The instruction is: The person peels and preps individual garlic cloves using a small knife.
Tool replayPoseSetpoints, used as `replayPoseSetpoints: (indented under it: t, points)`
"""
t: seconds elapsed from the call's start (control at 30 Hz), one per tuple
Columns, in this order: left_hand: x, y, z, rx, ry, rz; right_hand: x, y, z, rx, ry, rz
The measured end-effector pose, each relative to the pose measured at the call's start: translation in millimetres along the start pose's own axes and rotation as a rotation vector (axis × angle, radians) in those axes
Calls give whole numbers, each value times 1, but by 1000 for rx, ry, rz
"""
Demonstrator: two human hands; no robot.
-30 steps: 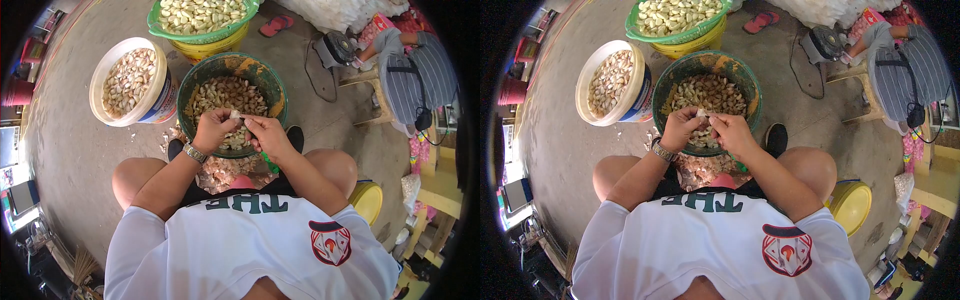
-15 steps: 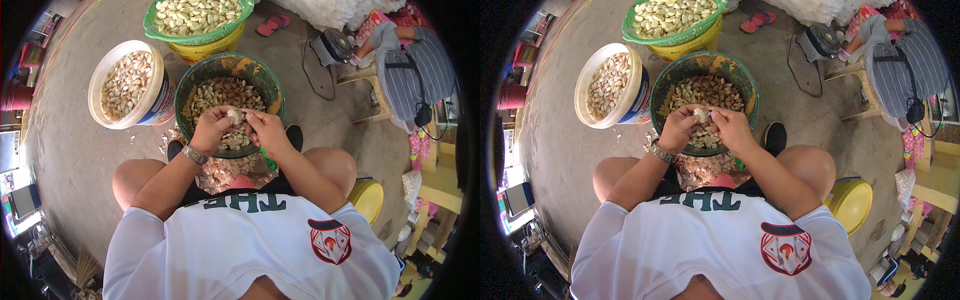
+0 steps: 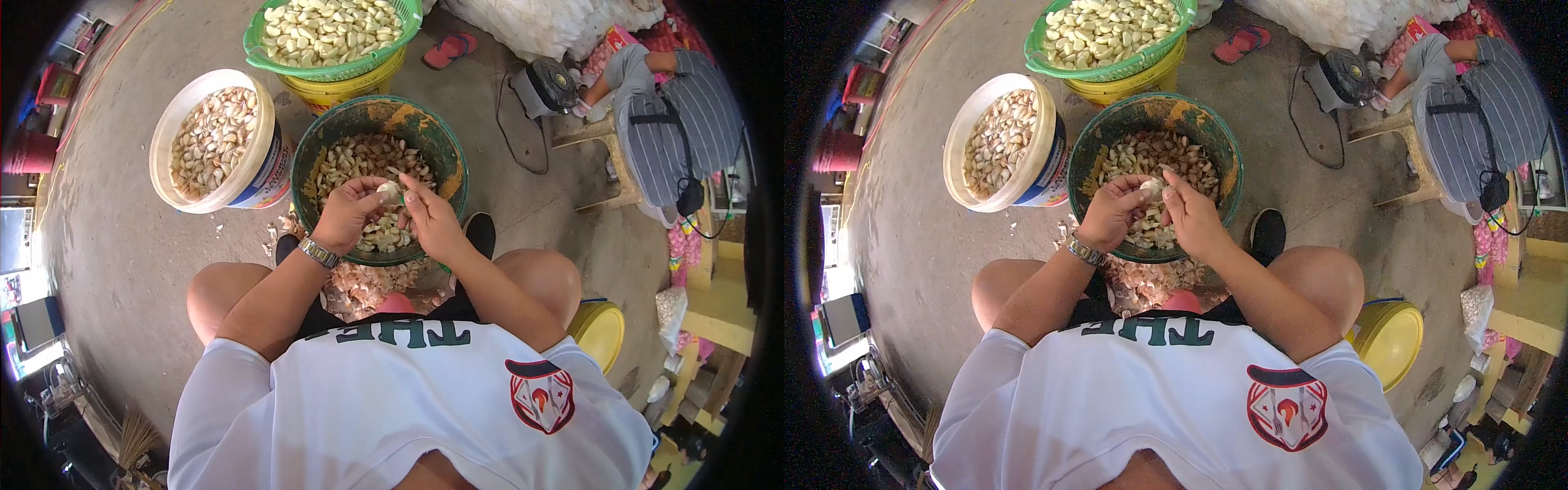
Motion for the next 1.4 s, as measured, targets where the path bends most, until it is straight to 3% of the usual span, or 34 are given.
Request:
replayPoseSetpoints:
  t: [0.77,0.97,1.2,1.27,1.4]
  points:
    - [10,3,-7,-52,12,-15,-5,0,4,61,-10,70]
    - [-4,0,1,-52,194,139,-3,3,-2,-45,-81,-90]
    - [-20,-8,10,-107,466,353,-16,-6,2,-37,272,265]
    - [-19,-6,11,-70,417,318,-22,-12,6,4,419,404]
    - [-5,2,6,20,126,122,-12,-2,-1,2,267,202]
Point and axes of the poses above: each hand's wrist, its own y-axis towards the middle knuckle, its own z-axis out of the palm, x = y × z, the point moved 10 cm from there along y, towards the middle knuckle, and after that the axes turned 6 degrees about -z, right-handed, at the moved point
